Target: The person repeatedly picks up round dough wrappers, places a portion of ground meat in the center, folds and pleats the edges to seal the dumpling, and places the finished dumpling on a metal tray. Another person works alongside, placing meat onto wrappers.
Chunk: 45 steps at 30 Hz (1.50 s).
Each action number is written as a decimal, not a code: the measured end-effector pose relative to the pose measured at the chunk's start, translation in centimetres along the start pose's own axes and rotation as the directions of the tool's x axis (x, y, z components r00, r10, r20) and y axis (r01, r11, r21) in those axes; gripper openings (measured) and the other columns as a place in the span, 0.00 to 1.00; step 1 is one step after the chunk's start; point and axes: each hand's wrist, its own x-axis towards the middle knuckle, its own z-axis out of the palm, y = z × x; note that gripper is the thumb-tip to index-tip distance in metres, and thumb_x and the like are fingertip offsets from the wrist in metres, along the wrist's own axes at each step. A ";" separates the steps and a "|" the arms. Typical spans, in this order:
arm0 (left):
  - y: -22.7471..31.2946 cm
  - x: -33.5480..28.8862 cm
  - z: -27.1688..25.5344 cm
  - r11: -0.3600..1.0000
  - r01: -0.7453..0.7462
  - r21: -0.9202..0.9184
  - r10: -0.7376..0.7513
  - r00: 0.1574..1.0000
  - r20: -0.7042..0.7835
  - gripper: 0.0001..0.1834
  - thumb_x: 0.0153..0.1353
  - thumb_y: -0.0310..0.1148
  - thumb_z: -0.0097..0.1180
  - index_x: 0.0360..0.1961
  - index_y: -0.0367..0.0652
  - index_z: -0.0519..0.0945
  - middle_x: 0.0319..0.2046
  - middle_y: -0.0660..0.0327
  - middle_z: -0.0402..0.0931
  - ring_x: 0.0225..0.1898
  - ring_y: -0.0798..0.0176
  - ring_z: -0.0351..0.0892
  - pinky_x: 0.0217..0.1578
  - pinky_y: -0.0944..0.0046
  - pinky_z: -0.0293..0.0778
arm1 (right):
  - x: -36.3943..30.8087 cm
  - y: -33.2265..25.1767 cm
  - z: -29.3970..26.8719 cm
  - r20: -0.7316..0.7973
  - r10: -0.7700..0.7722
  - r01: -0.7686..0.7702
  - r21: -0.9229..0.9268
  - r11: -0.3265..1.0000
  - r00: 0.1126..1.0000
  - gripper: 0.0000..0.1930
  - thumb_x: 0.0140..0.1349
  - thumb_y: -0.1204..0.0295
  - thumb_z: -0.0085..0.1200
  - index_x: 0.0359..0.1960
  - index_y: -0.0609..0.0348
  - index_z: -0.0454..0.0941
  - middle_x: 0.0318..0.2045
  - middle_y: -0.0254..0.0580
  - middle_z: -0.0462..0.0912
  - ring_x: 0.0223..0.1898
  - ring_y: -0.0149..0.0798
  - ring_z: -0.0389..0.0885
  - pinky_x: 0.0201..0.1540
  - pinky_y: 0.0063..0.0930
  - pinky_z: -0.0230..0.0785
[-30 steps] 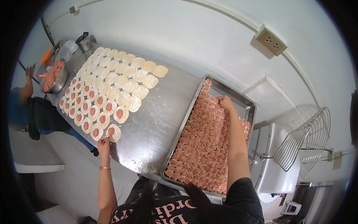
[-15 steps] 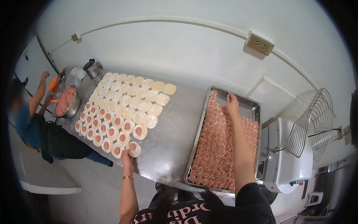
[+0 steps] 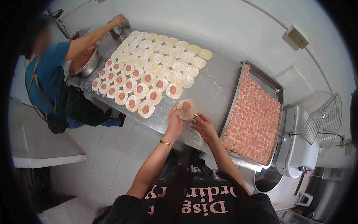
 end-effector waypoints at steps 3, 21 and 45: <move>-1.2 -0.9 -0.3 0.999 -0.002 0.050 0.001 1.000 0.027 0.24 0.58 0.25 0.38 0.58 0.38 0.64 0.53 0.56 0.69 0.56 0.60 0.70 0.56 0.59 0.67 | 0.8 2.1 -0.6 -0.170 -0.098 0.096 -0.020 0.995 0.980 0.14 0.63 0.72 0.52 0.48 0.66 0.71 0.39 0.41 0.78 0.38 0.34 0.79 0.41 0.25 0.73; -2.8 -1.1 -4.6 0.744 0.121 0.657 -0.162 0.987 0.002 0.11 0.62 0.23 0.51 0.46 0.38 0.76 0.41 0.62 0.75 0.39 0.71 0.77 0.37 0.72 0.77 | 0.3 5.2 -3.6 -0.223 -0.262 0.168 -0.367 0.915 0.939 0.14 0.55 0.79 0.55 0.44 0.68 0.78 0.37 0.40 0.82 0.36 0.28 0.78 0.40 0.21 0.69; -4.2 -2.4 -4.6 0.446 -0.268 0.854 0.058 0.961 0.272 0.08 0.52 0.20 0.60 0.35 0.36 0.77 0.36 0.58 0.79 0.36 0.66 0.80 0.36 0.70 0.77 | -2.3 2.3 -4.0 -0.109 -0.216 0.098 -0.642 0.761 0.970 0.17 0.48 0.85 0.58 0.43 0.66 0.77 0.38 0.40 0.81 0.36 0.30 0.80 0.45 0.24 0.75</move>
